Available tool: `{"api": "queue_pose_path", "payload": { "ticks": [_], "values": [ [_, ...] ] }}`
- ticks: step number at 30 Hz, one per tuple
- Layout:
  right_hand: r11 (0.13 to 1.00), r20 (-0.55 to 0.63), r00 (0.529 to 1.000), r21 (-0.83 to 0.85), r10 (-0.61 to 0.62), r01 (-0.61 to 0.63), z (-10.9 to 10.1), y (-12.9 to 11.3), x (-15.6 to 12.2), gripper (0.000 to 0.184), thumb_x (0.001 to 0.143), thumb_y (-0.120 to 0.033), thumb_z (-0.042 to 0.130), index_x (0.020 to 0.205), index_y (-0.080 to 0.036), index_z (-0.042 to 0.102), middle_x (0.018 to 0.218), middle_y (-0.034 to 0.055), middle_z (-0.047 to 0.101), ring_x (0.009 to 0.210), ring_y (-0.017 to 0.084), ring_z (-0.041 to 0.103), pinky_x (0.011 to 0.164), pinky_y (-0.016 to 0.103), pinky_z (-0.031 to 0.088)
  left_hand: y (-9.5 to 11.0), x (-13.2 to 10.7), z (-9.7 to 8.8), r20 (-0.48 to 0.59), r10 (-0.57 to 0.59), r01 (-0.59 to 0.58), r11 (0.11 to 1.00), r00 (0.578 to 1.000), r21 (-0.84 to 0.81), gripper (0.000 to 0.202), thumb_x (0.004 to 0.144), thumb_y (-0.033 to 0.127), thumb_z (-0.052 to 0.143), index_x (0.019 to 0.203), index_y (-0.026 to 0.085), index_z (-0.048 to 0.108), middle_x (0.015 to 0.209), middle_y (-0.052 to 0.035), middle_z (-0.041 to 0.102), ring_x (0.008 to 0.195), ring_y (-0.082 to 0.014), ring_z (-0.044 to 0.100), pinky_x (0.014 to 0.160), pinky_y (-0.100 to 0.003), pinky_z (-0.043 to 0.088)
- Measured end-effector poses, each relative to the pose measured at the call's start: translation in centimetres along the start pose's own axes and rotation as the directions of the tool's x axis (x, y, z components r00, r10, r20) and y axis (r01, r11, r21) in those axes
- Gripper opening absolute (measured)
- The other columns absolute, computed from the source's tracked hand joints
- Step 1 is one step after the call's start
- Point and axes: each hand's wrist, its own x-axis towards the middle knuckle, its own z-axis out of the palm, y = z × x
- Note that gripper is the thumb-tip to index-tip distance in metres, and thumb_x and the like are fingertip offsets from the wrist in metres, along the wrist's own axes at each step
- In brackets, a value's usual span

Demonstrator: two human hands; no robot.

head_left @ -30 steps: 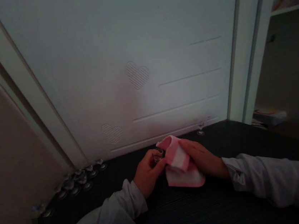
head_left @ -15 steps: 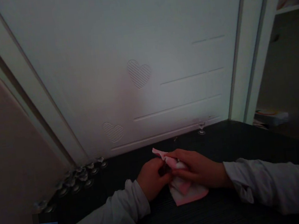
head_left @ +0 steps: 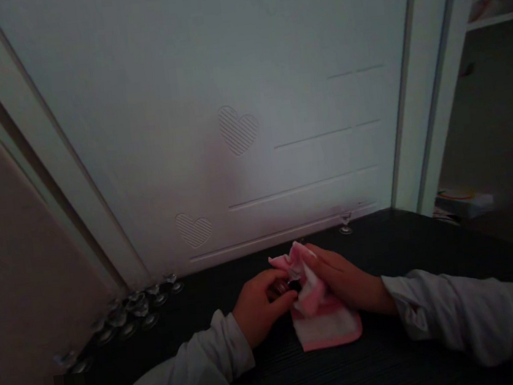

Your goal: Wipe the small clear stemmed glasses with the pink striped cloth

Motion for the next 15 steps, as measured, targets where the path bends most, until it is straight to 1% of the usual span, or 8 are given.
{"api": "queue_pose_path", "payload": {
  "ticks": [2, 5, 7, 8, 9, 11, 13, 15],
  "values": [
    [0.992, -0.056, 0.998, 0.123, 0.034, -0.027, -0.1, 0.3, 0.2, 0.039, 0.087, -0.044, 0.025, 0.093, -0.017, 0.053, 0.088, 0.004, 0.059, 0.079, 0.016, 0.053, 0.076, 0.031, 0.041, -0.1, 0.1, 0.1, -0.02, -0.034, 0.033, 0.997, 0.999, -0.072, 0.025, 0.07, 0.024, 0.059, 0.094, 0.016, 0.057, 0.08, -0.0018, 0.057, 0.07, -0.0137, 0.054, 0.065, -0.027, 0.045],
    [0.969, -0.207, 0.974, 0.244, 0.094, -0.042, -0.4, 0.9, 0.4, 0.043, 0.086, -0.047, 0.024, 0.099, -0.016, 0.051, 0.095, 0.0061, 0.059, 0.083, 0.018, 0.053, 0.08, 0.032, 0.041, -0.2, 0.2, 0.1, -0.038, -0.069, 0.064, 0.992, 0.997, -0.111, 0.021, 0.071, 0.024, 0.057, 0.089, 0.015, 0.058, 0.073, -0.0009, 0.056, 0.065, -0.0129, 0.053, 0.062, -0.027, 0.044],
    [0.969, -0.297, 0.95, 0.247, 0.098, -0.023, -0.5, 1.1, 0.4, 0.046, 0.086, -0.048, 0.022, 0.104, -0.017, 0.05, 0.097, 0.0066, 0.058, 0.084, 0.019, 0.053, 0.079, 0.033, 0.042, -0.2, 0.3, 0.1, -0.04, -0.084, 0.08, 0.992, 0.996, -0.096, 0.02, 0.072, 0.026, 0.056, 0.088, 0.014, 0.058, 0.072, -0.001, 0.057, 0.064, -0.013, 0.053, 0.061, -0.027, 0.044],
    [0.975, -0.311, 0.947, 0.222, 0.077, -0.006, -0.6, 1.2, 0.2, 0.046, 0.086, -0.049, 0.021, 0.107, -0.018, 0.048, 0.098, 0.0066, 0.058, 0.085, 0.02, 0.053, 0.079, 0.033, 0.042, -0.2, 0.3, 0.0, -0.041, -0.089, 0.085, 0.993, 0.995, -0.078, 0.021, 0.072, 0.026, 0.056, 0.089, 0.014, 0.058, 0.072, -0.0013, 0.057, 0.064, -0.0132, 0.053, 0.061, -0.027, 0.044],
    [0.984, -0.291, 0.956, 0.178, 0.038, 0.015, -0.7, 1.1, 0.1, 0.047, 0.086, -0.049, 0.02, 0.111, -0.018, 0.047, 0.1, 0.0067, 0.058, 0.088, 0.02, 0.053, 0.081, 0.034, 0.041, -0.2, 0.3, 0.0, -0.04, -0.087, 0.085, 0.995, 0.995, -0.054, 0.022, 0.072, 0.027, 0.056, 0.09, 0.014, 0.058, 0.074, -0.0018, 0.057, 0.066, -0.0136, 0.053, 0.062, -0.027, 0.044],
    [0.993, -0.164, 0.982, 0.057, -0.093, 0.103, -0.7, 0.9, -0.2, 0.049, 0.086, -0.049, 0.019, 0.114, -0.019, 0.046, 0.104, 0.0073, 0.056, 0.097, 0.021, 0.05, 0.086, 0.035, 0.038, -0.1, 0.2, -0.1, -0.025, -0.06, 0.06, 0.998, 0.998, 0.001, 0.024, 0.073, 0.027, 0.055, 0.092, 0.014, 0.057, 0.078, -0.0032, 0.058, 0.068, -0.0143, 0.054, 0.063, -0.028, 0.044],
    [0.973, 0.004, 0.974, -0.047, -0.228, 0.228, -0.7, 0.5, -0.5, 0.049, 0.087, -0.048, 0.018, 0.113, -0.019, 0.048, 0.108, 0.0081, 0.053, 0.103, 0.021, 0.046, 0.091, 0.037, 0.034, 0.1, 0.0, -0.1, 0.002, -0.003, 0.003, 0.998, 1.0, 0.058, 0.023, 0.074, 0.026, 0.054, 0.094, 0.015, 0.057, 0.08, -0.0035, 0.059, 0.069, -0.0147, 0.054, 0.064, -0.028, 0.044],
    [0.951, 0.092, 0.957, -0.121, -0.274, 0.284, -0.5, 0.1, -0.6, 0.044, 0.088, -0.043, 0.022, 0.112, -0.018, 0.049, 0.111, 0.0087, 0.052, 0.106, 0.02, 0.045, 0.093, 0.038, 0.032, 0.2, -0.1, -0.2, 0.026, 0.059, -0.062, 0.993, 0.998, 0.096, 0.021, 0.075, 0.023, 0.053, 0.094, 0.016, 0.057, 0.082, -0.0028, 0.059, 0.071, -0.0149, 0.053, 0.065, -0.028, 0.043]
  ]
}}
